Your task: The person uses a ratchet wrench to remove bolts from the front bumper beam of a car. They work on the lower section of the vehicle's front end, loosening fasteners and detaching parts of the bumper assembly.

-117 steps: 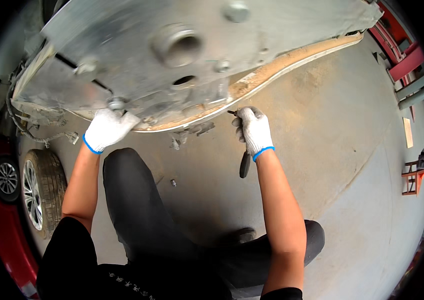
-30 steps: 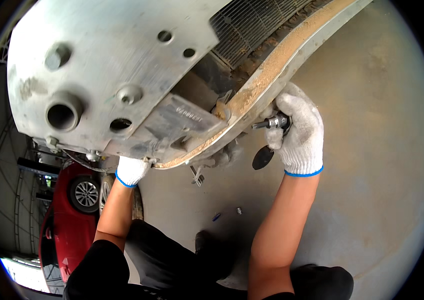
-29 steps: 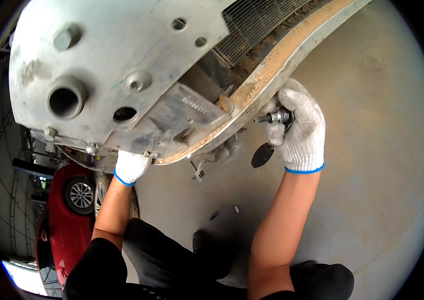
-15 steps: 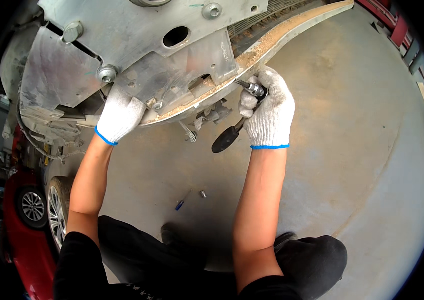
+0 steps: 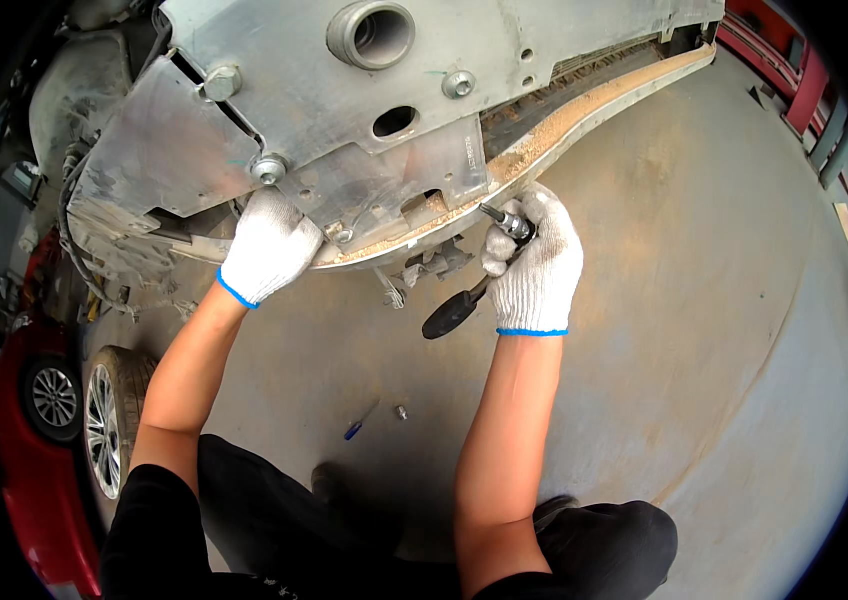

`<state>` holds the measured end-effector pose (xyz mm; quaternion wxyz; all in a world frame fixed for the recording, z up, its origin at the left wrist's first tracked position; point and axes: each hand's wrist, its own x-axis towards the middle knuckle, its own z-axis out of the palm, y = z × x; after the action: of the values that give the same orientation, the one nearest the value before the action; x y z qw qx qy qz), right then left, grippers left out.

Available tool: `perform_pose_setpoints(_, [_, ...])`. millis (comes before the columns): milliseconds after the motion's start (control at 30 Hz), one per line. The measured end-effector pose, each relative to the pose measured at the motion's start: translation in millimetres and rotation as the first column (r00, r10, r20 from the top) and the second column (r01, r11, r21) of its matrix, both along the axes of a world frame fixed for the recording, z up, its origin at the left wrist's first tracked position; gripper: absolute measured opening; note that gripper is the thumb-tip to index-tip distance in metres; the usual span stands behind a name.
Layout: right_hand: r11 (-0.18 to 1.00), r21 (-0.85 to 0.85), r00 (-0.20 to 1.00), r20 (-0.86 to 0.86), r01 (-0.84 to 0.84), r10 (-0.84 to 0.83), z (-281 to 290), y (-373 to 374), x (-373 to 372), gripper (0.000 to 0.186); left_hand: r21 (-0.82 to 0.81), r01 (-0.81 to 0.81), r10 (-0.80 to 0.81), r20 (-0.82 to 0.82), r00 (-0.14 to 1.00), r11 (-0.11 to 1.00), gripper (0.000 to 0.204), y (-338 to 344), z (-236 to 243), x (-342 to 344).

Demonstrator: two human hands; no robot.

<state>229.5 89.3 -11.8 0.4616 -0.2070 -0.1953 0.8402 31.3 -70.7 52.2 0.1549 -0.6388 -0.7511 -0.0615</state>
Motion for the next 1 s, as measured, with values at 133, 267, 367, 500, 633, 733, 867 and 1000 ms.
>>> perform_pose_setpoints(133, [1.000, 0.011, 1.000, -0.006, -0.020, 0.020, -1.6, 0.6, 2.1, 0.019, 0.069, -0.092, 0.048, 0.477, 0.878, 0.993, 0.039, 4.1, 10.5, 14.2])
perform_pose_setpoints(267, [0.999, 0.028, 1.000, -0.025, -0.017, 0.018, -15.0, 8.7, 5.8, 0.019, -0.035, -0.174, 0.170, 0.477, 0.862, 0.984, 0.036, 12.0, 20.1, 31.7])
perform_pose_setpoints(367, [1.000, 0.018, 1.000, 0.000, -0.023, 0.023, -13.0, 5.7, 4.6, 0.021, -0.177, -0.145, 0.193, 0.297, 0.935, 0.973, 0.034, 6.1, 26.0, 26.3])
perform_pose_setpoints(500, [0.996, 0.085, 0.979, 0.202, -0.007, -0.011, -40.8, 14.6, 2.3, 0.021, -0.016, -0.021, 0.025, 0.301, 0.953, 1.000, 0.035, 3.4, 15.4, 20.4])
perform_pose_setpoints(633, [0.984, -0.132, 0.874, 0.455, -0.123, 0.171, -121.5, 34.3, -1.6, 0.017, -0.077, -0.130, 0.149, 0.623, 0.768, 0.989, 0.042, 7.2, 36.3, 26.0])
perform_pose_setpoints(733, [0.959, -0.105, 0.672, 0.693, -0.264, 0.261, -157.5, 11.6, -15.3, 0.013, 0.014, -0.102, 0.083, 0.474, 0.877, 0.995, 0.040, 2.8, 31.9, 23.9])
perform_pose_setpoints(867, [0.900, -0.101, 0.427, 0.854, -0.424, 0.296, -244.4, -11.3, -17.9, 0.015, 0.023, -0.112, 0.100, 0.303, 0.948, 0.993, 0.031, 6.8, 14.4, 29.1])
perform_pose_setpoints(1000, [0.886, -0.070, 0.264, 0.941, -0.459, 0.211, -297.8, -35.0, -20.9, 0.019, 0.193, -0.011, -0.009, 0.104, 0.994, 0.981, 0.028, 6.7, 5.5, 24.6])
